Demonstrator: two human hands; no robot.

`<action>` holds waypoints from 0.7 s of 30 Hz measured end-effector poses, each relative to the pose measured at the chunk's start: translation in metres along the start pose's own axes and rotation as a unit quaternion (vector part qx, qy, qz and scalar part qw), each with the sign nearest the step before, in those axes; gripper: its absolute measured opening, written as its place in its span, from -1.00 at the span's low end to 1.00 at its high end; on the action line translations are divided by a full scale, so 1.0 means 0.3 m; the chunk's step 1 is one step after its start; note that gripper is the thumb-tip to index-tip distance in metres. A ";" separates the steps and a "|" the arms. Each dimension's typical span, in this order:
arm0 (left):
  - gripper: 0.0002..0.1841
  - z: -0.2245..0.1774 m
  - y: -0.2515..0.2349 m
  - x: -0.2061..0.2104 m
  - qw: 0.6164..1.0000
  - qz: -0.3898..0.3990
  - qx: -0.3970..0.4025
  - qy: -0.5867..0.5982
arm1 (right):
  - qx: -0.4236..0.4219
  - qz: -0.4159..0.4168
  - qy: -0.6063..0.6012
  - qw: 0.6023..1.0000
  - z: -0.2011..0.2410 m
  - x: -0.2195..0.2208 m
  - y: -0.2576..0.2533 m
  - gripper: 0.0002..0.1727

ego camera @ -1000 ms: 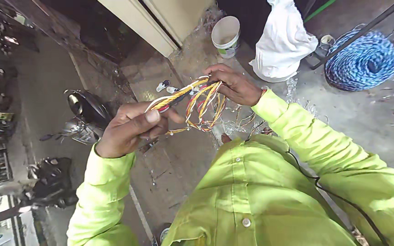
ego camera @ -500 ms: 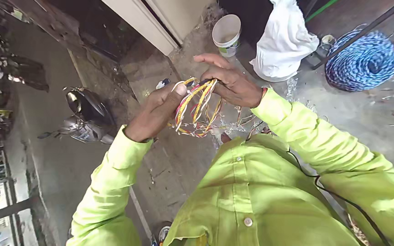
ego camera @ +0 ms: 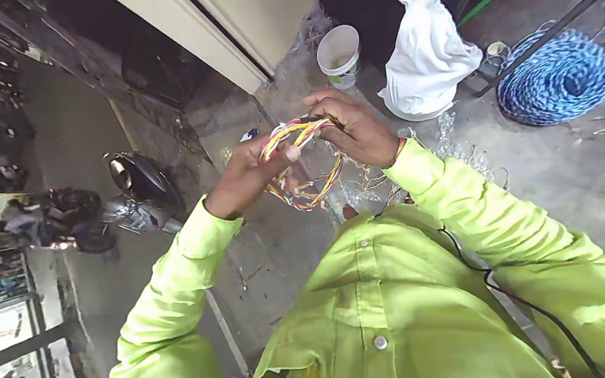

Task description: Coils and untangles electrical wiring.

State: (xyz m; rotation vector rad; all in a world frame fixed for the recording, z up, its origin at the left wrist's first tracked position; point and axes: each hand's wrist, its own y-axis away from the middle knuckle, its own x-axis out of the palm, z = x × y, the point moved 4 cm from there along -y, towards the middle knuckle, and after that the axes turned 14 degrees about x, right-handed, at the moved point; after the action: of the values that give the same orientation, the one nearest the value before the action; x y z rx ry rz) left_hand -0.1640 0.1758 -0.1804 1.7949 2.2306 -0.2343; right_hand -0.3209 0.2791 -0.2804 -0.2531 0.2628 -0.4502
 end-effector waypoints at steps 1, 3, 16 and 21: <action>-0.84 0.002 -0.004 -0.006 1.000 0.000 -0.012 0.027 | 0.012 0.003 -0.014 1.000 -0.012 -0.012 0.004 -0.63; -0.81 0.003 -0.005 -0.017 0.997 -0.011 -0.038 0.066 | 0.055 0.017 -0.037 0.998 -0.053 -0.039 0.020 -0.49; -0.80 -0.042 0.029 -0.048 0.990 0.008 -0.060 0.125 | 0.131 0.014 0.008 0.991 -0.264 -0.049 0.157 -0.70; -0.49 0.015 0.045 -0.057 0.983 0.044 -0.043 0.172 | 0.070 -0.101 -0.050 0.991 -0.203 -0.184 0.113 -0.61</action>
State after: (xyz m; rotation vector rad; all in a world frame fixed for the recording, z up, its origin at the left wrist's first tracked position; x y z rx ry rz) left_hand -0.1470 0.1614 -0.1790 2.0067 2.3310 0.2033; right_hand -0.3740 0.3227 -0.3368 -0.1651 0.1079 -0.6511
